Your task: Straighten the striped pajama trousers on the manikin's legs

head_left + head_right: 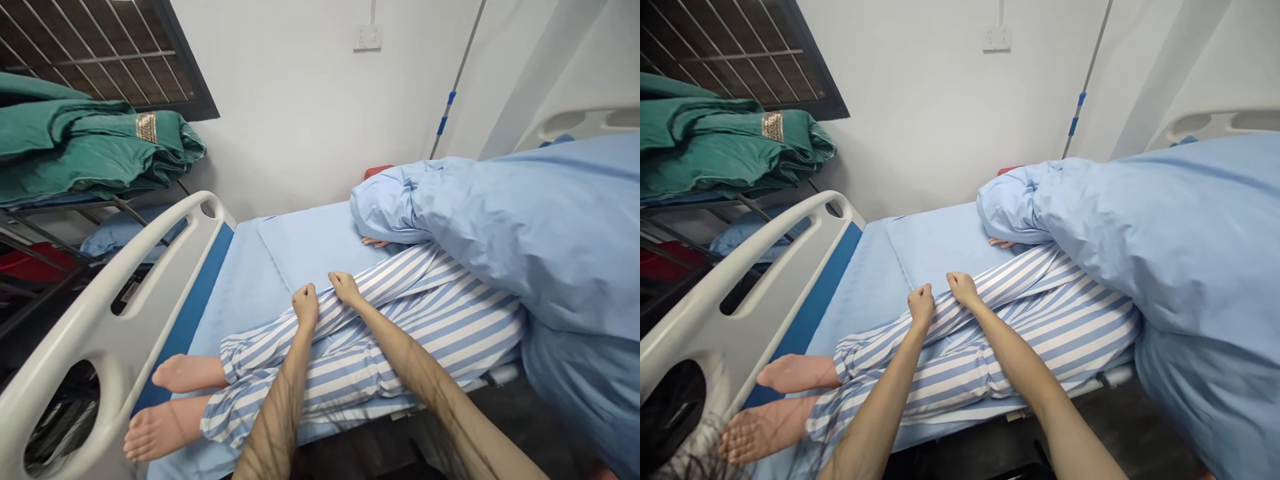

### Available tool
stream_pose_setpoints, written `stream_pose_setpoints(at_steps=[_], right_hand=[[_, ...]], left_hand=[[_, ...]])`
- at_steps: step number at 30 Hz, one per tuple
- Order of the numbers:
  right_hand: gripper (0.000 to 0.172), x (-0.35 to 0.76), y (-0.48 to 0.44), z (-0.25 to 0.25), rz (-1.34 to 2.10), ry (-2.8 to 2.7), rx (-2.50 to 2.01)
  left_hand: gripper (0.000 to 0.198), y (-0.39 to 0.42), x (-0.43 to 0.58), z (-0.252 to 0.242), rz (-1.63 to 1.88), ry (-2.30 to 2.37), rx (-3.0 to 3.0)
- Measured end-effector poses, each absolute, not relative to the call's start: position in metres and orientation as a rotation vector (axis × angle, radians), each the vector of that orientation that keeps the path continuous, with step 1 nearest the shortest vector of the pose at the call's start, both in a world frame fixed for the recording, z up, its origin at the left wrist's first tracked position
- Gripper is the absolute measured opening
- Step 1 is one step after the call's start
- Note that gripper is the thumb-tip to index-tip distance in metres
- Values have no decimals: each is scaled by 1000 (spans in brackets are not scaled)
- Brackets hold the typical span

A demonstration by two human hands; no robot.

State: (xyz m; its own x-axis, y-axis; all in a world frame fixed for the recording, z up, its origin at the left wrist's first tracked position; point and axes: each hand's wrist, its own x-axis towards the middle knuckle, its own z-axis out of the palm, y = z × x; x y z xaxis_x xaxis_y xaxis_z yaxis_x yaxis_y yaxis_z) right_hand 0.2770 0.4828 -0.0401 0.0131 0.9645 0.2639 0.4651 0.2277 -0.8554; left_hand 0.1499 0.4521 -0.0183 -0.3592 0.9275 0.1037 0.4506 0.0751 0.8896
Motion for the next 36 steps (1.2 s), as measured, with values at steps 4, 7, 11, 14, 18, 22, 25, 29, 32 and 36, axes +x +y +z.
stream_pose_setpoints(at_steps=[4, 7, 11, 14, 18, 22, 25, 29, 32, 36], right_hand=[[45, 278, 485, -41, 733, -1559, -1354], [44, 280, 486, -41, 751, -1525, -1345], [44, 280, 486, -41, 754, -1551, -1345], [44, 277, 484, -43, 739, -1586, -1353], [44, 277, 482, -36, 794, -1565, -1359], [44, 288, 483, 4, 760, -1586, -1300], [46, 303, 486, 38, 676, -1595, -1209], [47, 326, 494, 34, 647, -1547, -1199], [46, 338, 501, 0, 695, -1555, -1338], [44, 342, 507, -30, 706, -1625, -1415]], left_hand=[[40, 460, 167, 1, 1418, 1649, 1285], [41, 457, 179, -8, 1381, 1650, 1377], [36, 450, 186, -35, 1148, 1873, 1592], [34, 449, 186, -42, 1059, 1954, 1623], [34, 450, 184, -38, 1041, 1939, 1623], [34, 449, 185, -36, 1052, 1964, 1613], [34, 449, 185, -37, 1041, 1971, 1608], [35, 448, 186, -37, 1042, 1982, 1605], [35, 447, 187, -38, 1036, 1995, 1624], [34, 447, 190, -37, 1011, 2032, 1640]])
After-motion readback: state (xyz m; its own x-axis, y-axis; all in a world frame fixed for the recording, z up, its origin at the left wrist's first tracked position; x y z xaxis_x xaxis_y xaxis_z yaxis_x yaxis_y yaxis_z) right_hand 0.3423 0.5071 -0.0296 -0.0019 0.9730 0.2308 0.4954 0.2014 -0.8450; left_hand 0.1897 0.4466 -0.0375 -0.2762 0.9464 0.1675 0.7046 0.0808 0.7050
